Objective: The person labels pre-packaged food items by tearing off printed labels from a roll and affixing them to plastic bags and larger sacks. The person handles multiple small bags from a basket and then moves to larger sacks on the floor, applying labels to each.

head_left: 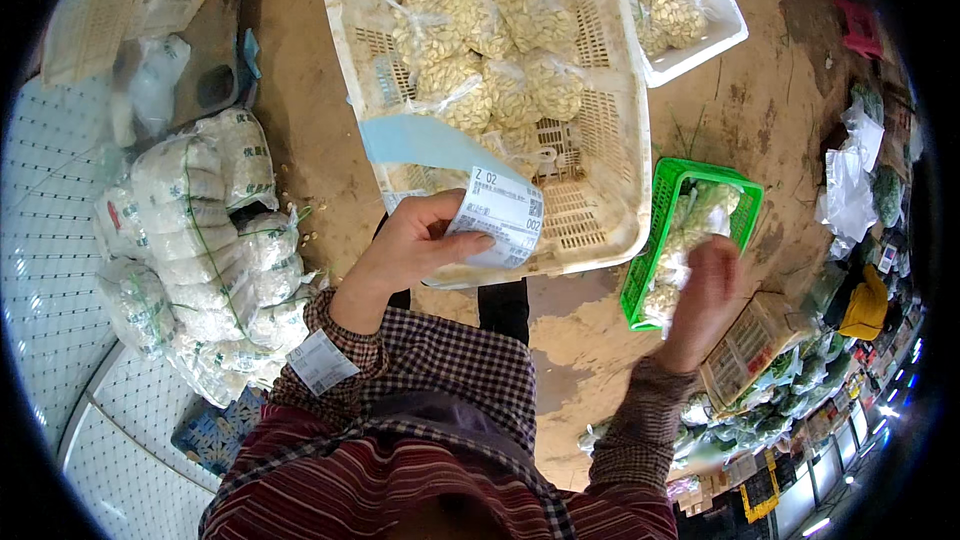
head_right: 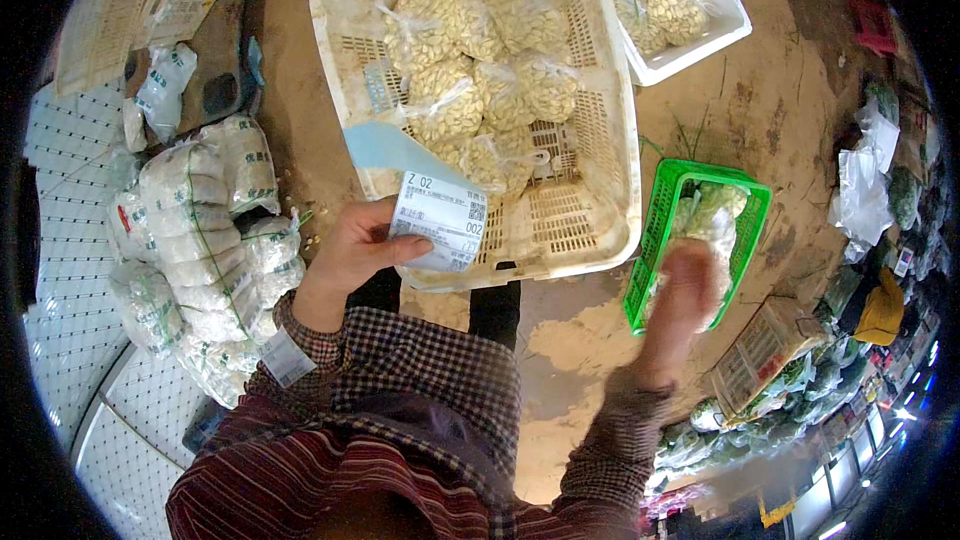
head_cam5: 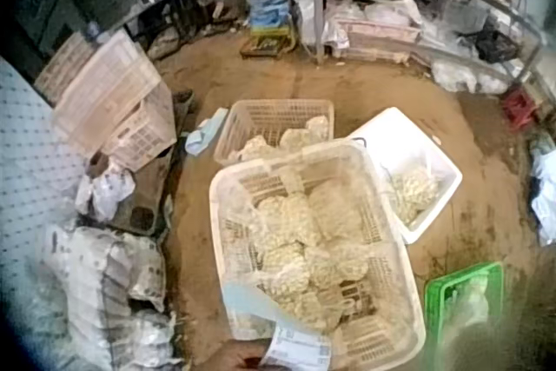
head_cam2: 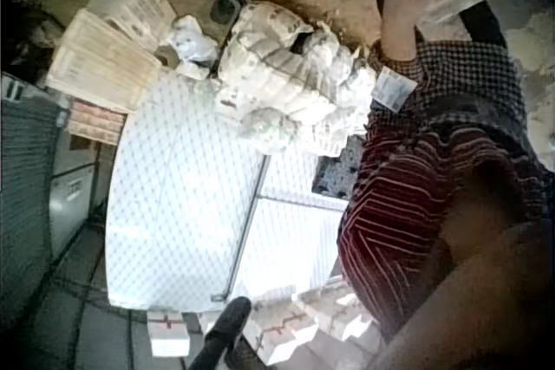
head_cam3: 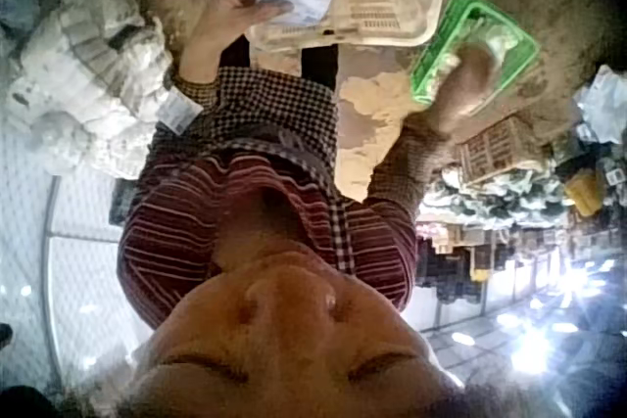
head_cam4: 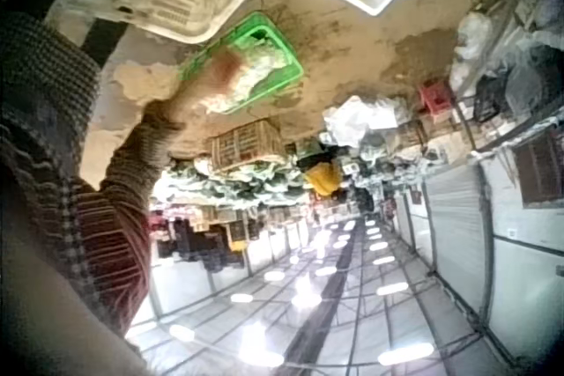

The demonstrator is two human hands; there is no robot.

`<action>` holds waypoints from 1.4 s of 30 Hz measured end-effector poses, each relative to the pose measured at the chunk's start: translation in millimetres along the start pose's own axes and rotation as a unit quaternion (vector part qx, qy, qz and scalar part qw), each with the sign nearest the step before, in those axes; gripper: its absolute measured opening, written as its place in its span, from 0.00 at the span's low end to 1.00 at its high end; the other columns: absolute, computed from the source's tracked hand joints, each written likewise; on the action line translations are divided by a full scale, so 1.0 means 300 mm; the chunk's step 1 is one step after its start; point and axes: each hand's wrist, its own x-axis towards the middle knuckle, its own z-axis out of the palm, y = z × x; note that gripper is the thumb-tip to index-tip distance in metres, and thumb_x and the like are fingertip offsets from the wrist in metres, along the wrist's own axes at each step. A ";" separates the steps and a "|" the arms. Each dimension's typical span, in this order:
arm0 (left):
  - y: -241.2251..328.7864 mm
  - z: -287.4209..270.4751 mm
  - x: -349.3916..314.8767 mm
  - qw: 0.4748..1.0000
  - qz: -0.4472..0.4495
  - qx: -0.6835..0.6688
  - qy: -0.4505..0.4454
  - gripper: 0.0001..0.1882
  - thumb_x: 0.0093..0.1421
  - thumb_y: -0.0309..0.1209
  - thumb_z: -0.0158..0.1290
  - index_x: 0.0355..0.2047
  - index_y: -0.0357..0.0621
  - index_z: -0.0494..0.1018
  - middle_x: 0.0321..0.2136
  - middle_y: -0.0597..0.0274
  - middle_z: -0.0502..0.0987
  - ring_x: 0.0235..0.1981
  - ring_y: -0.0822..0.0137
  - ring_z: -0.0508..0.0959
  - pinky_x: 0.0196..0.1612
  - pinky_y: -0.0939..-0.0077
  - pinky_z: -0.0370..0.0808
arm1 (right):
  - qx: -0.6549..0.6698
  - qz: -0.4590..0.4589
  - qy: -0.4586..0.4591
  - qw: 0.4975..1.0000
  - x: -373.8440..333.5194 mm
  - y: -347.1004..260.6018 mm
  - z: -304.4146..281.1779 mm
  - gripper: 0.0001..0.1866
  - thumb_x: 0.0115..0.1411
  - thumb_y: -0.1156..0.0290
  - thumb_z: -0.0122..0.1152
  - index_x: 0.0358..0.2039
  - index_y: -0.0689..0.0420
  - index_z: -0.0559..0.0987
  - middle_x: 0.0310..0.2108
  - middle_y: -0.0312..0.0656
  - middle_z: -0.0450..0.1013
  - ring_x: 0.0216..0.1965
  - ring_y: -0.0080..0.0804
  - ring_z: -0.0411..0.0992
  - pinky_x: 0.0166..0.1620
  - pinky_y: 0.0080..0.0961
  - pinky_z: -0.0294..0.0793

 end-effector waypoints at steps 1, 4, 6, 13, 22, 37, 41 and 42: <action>-0.011 -0.009 0.007 1.000 -0.020 -0.013 -0.002 0.12 0.51 0.22 0.49 0.37 0.35 0.69 0.33 0.64 0.72 0.33 0.77 0.70 0.36 0.84 0.68 | 0.074 -0.116 -0.118 0.983 -0.048 -0.048 0.119 0.10 0.51 0.66 0.49 0.28 0.60 0.71 0.29 0.35 0.65 0.31 0.27 0.63 0.31 0.22 0.65; -0.047 -0.015 0.010 0.993 -0.092 -0.064 0.042 0.07 0.54 0.26 0.47 0.31 0.35 0.69 0.25 0.69 0.71 0.29 0.81 0.67 0.31 0.86 0.66 | -0.123 -0.340 -0.287 0.887 -0.115 -0.215 0.408 0.18 0.37 0.73 0.63 0.32 0.61 0.71 0.34 0.45 0.65 0.36 0.41 0.65 0.33 0.31 0.67; -0.122 -0.069 0.005 0.991 -0.117 -0.044 0.056 0.06 0.54 0.27 0.47 0.29 0.36 0.68 0.22 0.70 0.69 0.27 0.82 0.66 0.30 0.87 0.65 | -0.119 -0.288 -0.293 0.904 -0.137 -0.204 0.532 0.16 0.39 0.75 0.61 0.31 0.61 0.70 0.30 0.44 0.66 0.32 0.39 0.67 0.31 0.31 0.68; -0.270 -0.264 0.041 0.986 -0.147 0.031 -0.072 0.15 0.47 0.23 0.50 0.38 0.35 0.65 0.29 0.63 0.71 0.31 0.76 0.68 0.35 0.81 0.67 | 0.070 0.072 -0.470 0.877 -0.030 -0.006 0.715 0.05 0.46 0.79 0.56 0.26 0.65 0.73 0.24 0.40 0.69 0.26 0.23 0.68 0.30 0.18 0.67; -0.589 -0.466 0.055 0.958 -0.185 -0.218 0.012 0.23 0.45 0.21 0.54 0.44 0.39 0.65 0.36 0.63 0.72 0.38 0.72 0.70 0.42 0.76 0.66 | -0.080 -0.051 -0.158 0.983 0.420 0.344 1.223 0.02 0.48 0.77 0.54 0.24 0.62 0.74 0.24 0.36 0.69 0.25 0.24 0.66 0.27 0.21 0.65; -0.623 -0.531 0.100 0.941 -0.199 -0.267 -0.056 0.21 0.49 0.22 0.51 0.45 0.34 0.61 0.38 0.61 0.70 0.37 0.75 0.67 0.41 0.79 0.66 | -0.367 -0.281 -0.355 0.813 0.237 0.753 1.394 0.20 0.46 0.74 0.50 0.43 0.52 0.66 0.50 0.42 0.56 0.52 0.45 0.51 0.50 0.46 0.49; -0.627 -0.524 0.094 0.953 -0.196 -0.222 -0.064 0.21 0.49 0.22 0.51 0.45 0.36 0.62 0.37 0.62 0.70 0.38 0.75 0.67 0.41 0.79 0.67 | -0.466 -0.195 -0.215 0.836 0.397 0.697 1.463 0.20 0.47 0.75 0.46 0.44 0.58 0.65 0.46 0.48 0.60 0.49 0.43 0.57 0.48 0.43 0.55; -0.628 -0.520 0.093 0.952 -0.199 -0.223 -0.059 0.21 0.49 0.22 0.51 0.44 0.36 0.62 0.37 0.63 0.70 0.38 0.75 0.67 0.41 0.79 0.67 | -0.506 -0.153 -0.237 0.815 0.408 0.699 1.460 0.21 0.48 0.74 0.45 0.46 0.59 0.63 0.45 0.49 0.61 0.48 0.42 0.58 0.47 0.43 0.56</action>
